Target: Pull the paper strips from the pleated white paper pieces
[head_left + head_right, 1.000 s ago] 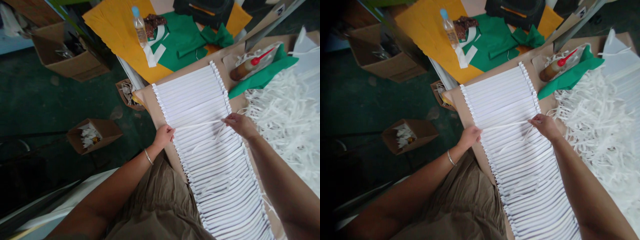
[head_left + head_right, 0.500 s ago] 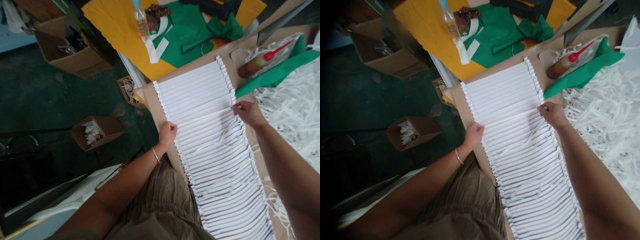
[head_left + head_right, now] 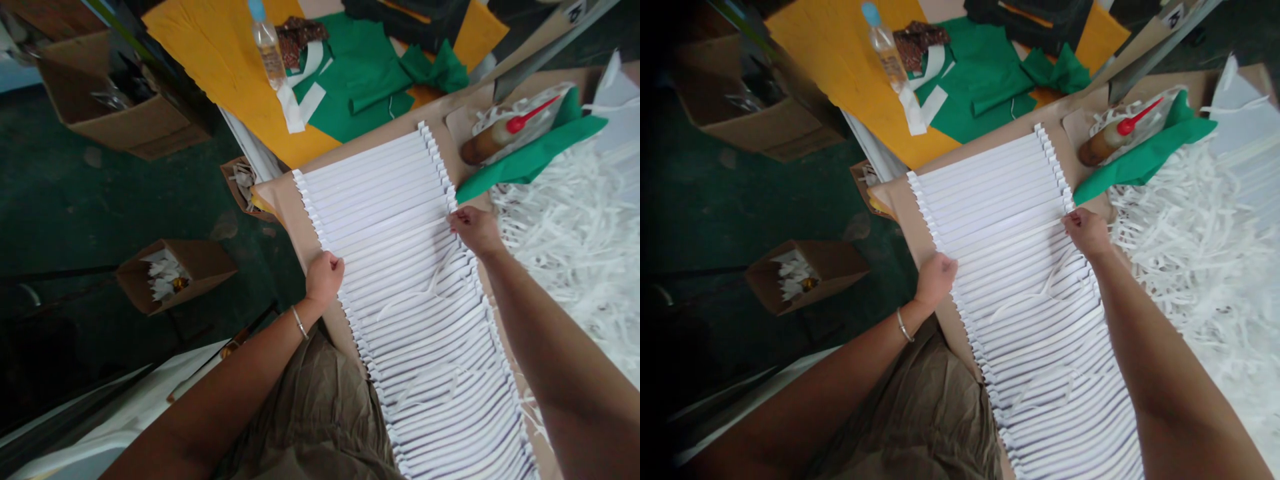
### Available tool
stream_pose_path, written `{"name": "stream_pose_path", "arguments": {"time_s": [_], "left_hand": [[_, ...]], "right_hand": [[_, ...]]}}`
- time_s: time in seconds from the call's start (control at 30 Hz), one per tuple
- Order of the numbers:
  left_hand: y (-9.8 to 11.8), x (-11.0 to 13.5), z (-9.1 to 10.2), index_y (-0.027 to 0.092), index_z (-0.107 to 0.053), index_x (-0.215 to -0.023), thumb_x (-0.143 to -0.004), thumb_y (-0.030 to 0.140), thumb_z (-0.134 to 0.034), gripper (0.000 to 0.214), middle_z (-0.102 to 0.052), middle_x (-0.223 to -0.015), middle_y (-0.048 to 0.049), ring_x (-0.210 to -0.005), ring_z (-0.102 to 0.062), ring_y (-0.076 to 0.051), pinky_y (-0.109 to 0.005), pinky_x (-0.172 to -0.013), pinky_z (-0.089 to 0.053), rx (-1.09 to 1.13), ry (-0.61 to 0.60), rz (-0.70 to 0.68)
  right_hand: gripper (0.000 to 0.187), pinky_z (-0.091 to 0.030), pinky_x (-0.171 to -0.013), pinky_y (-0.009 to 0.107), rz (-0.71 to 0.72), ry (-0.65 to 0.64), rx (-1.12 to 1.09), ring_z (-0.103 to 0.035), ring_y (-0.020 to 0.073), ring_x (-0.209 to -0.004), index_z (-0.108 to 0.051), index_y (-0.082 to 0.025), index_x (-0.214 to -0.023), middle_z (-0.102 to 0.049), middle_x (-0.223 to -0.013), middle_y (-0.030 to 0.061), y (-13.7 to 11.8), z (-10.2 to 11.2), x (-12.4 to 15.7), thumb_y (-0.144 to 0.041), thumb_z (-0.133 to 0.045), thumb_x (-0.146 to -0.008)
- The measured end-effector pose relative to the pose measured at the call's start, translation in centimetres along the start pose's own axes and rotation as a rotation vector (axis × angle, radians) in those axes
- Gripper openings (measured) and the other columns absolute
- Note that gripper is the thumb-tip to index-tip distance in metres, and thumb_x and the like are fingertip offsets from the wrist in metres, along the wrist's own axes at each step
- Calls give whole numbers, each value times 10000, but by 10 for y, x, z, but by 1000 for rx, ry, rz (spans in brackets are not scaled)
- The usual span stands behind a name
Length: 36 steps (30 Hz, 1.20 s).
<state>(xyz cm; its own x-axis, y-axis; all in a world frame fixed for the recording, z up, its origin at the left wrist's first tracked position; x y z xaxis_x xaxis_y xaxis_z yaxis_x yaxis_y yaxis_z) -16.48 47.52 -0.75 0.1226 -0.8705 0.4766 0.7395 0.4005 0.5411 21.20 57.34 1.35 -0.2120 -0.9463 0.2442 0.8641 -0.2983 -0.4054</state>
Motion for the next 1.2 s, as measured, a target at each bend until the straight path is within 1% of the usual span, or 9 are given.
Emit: {"name": "stream_pose_path", "arguments": {"time_s": [0.13,0.5,0.67,0.73,0.8,0.9,1.0,1.13,1.2], "left_hand": [[2,0,1,214,-527,-683,-886,297,-543,220,-634,-676,-9,-675,-611,-176,-284,-644,-401,-12,-4,3],[-7,-3,-6,223,-500,-756,-867,287,-568,145,-593,-662,14,-631,-597,-157,-261,-617,-415,45,40,9],[-1,1,5,213,-534,-829,-872,254,-557,64,-621,-709,-5,-686,-618,-176,-273,-649,-426,0,42,-8],[5,12,10,208,-561,-911,-898,255,-530,57,-641,-734,-13,-713,-630,-185,-277,-662,-423,-45,24,-56],[13,31,6,214,-582,-956,-934,294,-503,115,-655,-739,-19,-718,-637,-192,-282,-657,-409,-104,-69,-150],[25,66,-19,221,-619,-948,-944,419,-524,220,-669,-720,-33,-678,-638,-209,-294,-623,-383,-181,-294,-318],[35,95,-47,196,-648,-974,-924,418,-560,244,-697,-772,-84,-686,-652,-253,-321,-607,-378,-254,-417,-463],[43,103,-52,197,-674,-952,-949,294,-487,210,-710,-909,-106,-765,-670,-251,-323,-624,-396,-253,-446,-573],[42,96,-40,202,-686,-923,-937,312,-508,210,-702,-981,-88,-806,-663,-218,-302,-659,-420,-194,-452,-600]], "right_hand": [[267,-498,-674,329,19,76,30,-659,233,-686,-674,-158,-840,-712,-712,80,7,-6,-7,-409,-603,-782],[222,-479,-710,344,7,80,171,-638,249,-755,-680,-177,-862,-720,-798,102,5,-23,-13,-368,-589,-799],[197,-471,-733,359,-46,141,226,-627,253,-772,-664,-162,-936,-706,-858,125,3,-12,-6,-270,-544,-823],[190,-469,-728,352,-7,146,200,-617,237,-749,-656,-167,-949,-694,-845,113,-1,-3,12,-260,-534,-837],[167,-467,-695,327,109,33,99,-603,211,-706,-652,-183,-918,-672,-795,79,-11,-2,40,-304,-556,-854],[169,-481,-687,310,341,-234,-110,-605,188,-716,-650,-201,-905,-661,-809,57,-36,-11,98,-345,-567,-881],[176,-486,-822,364,546,-375,-164,-620,216,-878,-650,-202,-1019,-679,-944,82,-65,-26,157,-274,-563,-884],[381,-414,-936,446,662,-432,-63,-565,270,-1112,-590,-217,-1251,-672,-1165,110,-92,-46,208,-190,-548,-874],[322,-392,-950,459,651,-444,-48,-579,260,-1076,-612,-226,-1223,-696,-1092,98,-97,-52,218,-220,-532,-911]]}}
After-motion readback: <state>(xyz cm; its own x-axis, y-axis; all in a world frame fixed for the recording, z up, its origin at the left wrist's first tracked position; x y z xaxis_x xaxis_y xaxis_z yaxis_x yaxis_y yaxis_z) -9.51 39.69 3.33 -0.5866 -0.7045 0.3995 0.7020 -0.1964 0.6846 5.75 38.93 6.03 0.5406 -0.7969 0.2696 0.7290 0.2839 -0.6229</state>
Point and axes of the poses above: each hand's wrist, its own x-axis away from the middle knuckle, its own z-axis out of the back of the hand, y = z × x, the point moved 4 cm from there along -x, towards the middle knuckle
